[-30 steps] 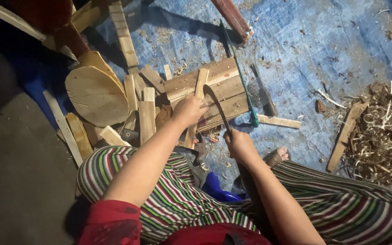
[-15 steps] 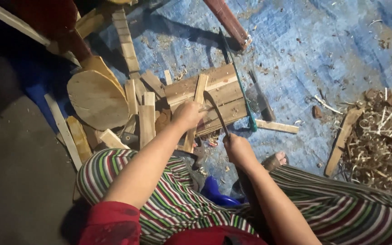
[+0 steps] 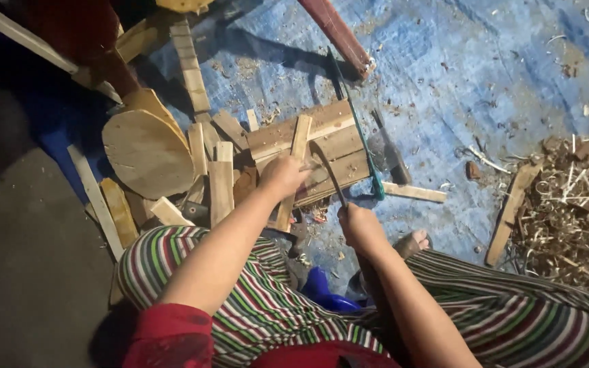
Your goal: Shaping a wooden component using a drawknife while seated on the floor.
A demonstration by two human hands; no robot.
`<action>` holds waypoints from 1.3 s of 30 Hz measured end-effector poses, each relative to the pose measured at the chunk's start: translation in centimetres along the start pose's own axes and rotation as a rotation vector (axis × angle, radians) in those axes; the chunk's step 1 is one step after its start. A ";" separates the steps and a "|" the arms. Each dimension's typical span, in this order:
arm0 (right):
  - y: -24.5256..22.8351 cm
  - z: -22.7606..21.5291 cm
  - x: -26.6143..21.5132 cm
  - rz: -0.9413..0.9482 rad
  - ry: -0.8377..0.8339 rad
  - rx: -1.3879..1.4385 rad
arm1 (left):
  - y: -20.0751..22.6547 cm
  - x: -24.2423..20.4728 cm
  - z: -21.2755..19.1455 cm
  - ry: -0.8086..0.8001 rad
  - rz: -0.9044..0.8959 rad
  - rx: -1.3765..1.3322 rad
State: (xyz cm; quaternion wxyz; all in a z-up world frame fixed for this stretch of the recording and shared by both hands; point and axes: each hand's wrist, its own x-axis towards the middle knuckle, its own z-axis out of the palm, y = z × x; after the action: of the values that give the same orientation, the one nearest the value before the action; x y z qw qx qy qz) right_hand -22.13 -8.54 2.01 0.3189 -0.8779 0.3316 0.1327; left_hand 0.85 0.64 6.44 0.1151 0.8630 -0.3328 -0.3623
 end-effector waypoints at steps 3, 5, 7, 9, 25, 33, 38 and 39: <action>-4.7 -5.7 -3.2 0.032 0.006 0.078 | -2.4 2.6 2.3 0.004 -0.023 0.109; -5.3 -6.1 -3.7 0.038 -0.006 0.044 | -1.9 2.0 2.6 0.014 -0.029 0.050; -3.0 -3.4 -2.0 0.033 -0.006 0.009 | -0.9 1.0 1.5 0.041 -0.030 -0.008; 2.3 2.6 1.8 0.071 -0.046 -0.027 | 0.6 -0.6 -0.8 0.003 -0.019 0.003; 2.4 2.5 1.2 0.001 0.006 -0.154 | -0.5 0.1 -0.3 -0.004 0.015 -0.001; 0.4 -2.2 -0.7 0.040 -0.022 -0.145 | -0.6 0.4 -2.1 0.010 0.204 -0.433; -3.5 -6.1 -3.4 0.044 -0.003 -0.157 | -0.1 -1.8 -5.0 -0.317 -0.136 -1.323; -4.4 -6.7 -4.0 0.044 -0.022 -0.205 | 0.8 -2.9 -5.6 -0.315 -0.229 -1.332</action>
State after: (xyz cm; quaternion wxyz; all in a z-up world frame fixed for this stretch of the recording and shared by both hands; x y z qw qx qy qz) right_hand -22.04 -8.32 10.97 0.2281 -0.8969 0.3320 0.1825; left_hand 2.90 1.76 12.39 0.5318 0.5753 0.0411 -0.6202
